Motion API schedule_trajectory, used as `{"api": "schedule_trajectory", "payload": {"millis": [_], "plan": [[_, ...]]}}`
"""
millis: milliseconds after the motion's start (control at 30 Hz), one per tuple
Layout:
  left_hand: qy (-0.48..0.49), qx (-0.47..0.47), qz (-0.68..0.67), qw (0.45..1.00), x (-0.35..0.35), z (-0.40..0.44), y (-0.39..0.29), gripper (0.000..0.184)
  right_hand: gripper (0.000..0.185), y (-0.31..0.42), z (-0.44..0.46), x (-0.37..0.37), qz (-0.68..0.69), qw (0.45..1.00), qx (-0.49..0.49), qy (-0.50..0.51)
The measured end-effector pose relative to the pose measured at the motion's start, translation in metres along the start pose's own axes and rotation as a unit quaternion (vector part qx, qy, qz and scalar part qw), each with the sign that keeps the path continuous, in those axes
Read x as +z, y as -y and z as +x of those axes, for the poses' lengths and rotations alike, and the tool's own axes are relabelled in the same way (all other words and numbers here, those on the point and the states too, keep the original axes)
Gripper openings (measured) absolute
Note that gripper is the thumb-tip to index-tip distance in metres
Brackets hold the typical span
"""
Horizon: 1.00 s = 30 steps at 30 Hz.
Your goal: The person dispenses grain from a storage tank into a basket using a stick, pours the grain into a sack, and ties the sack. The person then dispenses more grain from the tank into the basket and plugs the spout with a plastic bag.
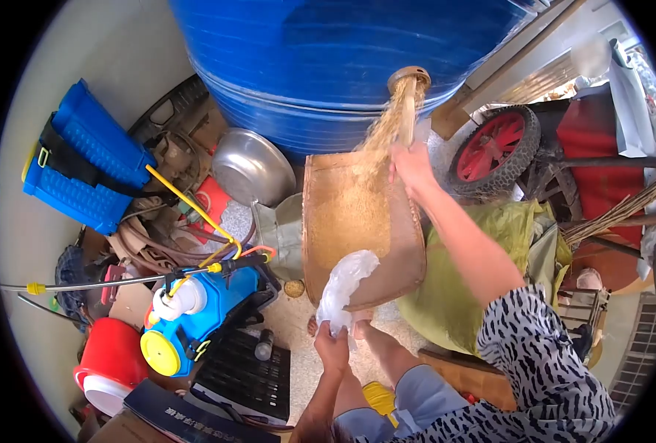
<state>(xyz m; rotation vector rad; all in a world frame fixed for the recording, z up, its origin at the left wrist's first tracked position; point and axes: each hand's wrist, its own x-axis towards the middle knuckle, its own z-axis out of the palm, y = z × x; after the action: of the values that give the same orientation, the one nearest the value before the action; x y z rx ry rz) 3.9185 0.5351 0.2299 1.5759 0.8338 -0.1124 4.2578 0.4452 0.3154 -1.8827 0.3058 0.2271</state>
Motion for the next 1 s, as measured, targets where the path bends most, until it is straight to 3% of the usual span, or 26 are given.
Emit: {"api": "schedule_trajectory", "payload": {"millis": [100,167,333,400,467,533,567,633,667,733,833,933,1000], "plan": [[0.002,-0.016,-0.006,1.0,-0.002,0.0,-0.001,0.016,0.018,-0.018,0.071,0.003,-0.183,0.969,-0.112,-0.12],[0.012,-0.03,-0.018,0.999,-0.004,-0.001,-0.002,0.014,0.026,-0.013,0.092,-0.001,-0.3,0.902,-0.195,-0.242],[0.001,0.006,0.018,1.0,-0.009,-0.005,0.001,0.015,0.031,-0.028,0.09,-0.01,-0.331,0.905,-0.13,-0.235],[0.005,0.01,0.012,1.0,-0.013,-0.004,0.005,0.016,0.029,-0.045,0.073,-0.011,-0.392,0.848,-0.265,-0.238],[0.008,0.015,0.008,1.0,-0.018,-0.005,0.003,0.016,0.027,-0.021,0.04,-0.012,-0.323,0.939,-0.086,-0.085],[0.003,-0.035,-0.025,0.999,-0.02,-0.005,-0.001,0.017,0.024,-0.019,0.02,-0.009,-0.272,0.959,-0.049,-0.06],[0.004,-0.031,-0.026,0.999,-0.02,-0.005,0.005,0.017,0.024,-0.008,0.008,-0.006,-0.27,0.959,-0.052,-0.064],[-0.016,0.029,0.006,0.999,-0.018,-0.003,0.015,0.017,0.022,0.011,-0.009,-0.002,-0.178,0.982,0.049,-0.031],[-0.014,0.031,0.006,0.999,-0.017,-0.004,0.012,0.017,0.022,0.01,-0.012,-0.001,-0.177,0.982,0.048,-0.035],[0.01,0.017,0.023,1.0,-0.017,-0.006,0.004,0.017,0.02,0.007,-0.014,0.0,-0.035,0.997,0.072,-0.014],[0.016,0.031,-0.011,0.999,-0.006,-0.006,0.015,0.017,0.02,0.014,-0.042,-0.001,0.041,0.991,0.118,0.036],[0.018,0.062,0.033,0.997,0.0,-0.003,0.014,0.012,0.02,0.007,-0.054,-0.011,0.117,0.984,0.121,0.065],[0.027,0.034,0.024,0.999,0.0,-0.001,0.015,0.013,0.019,0.004,-0.053,-0.016,0.105,0.987,0.104,0.062]]}}
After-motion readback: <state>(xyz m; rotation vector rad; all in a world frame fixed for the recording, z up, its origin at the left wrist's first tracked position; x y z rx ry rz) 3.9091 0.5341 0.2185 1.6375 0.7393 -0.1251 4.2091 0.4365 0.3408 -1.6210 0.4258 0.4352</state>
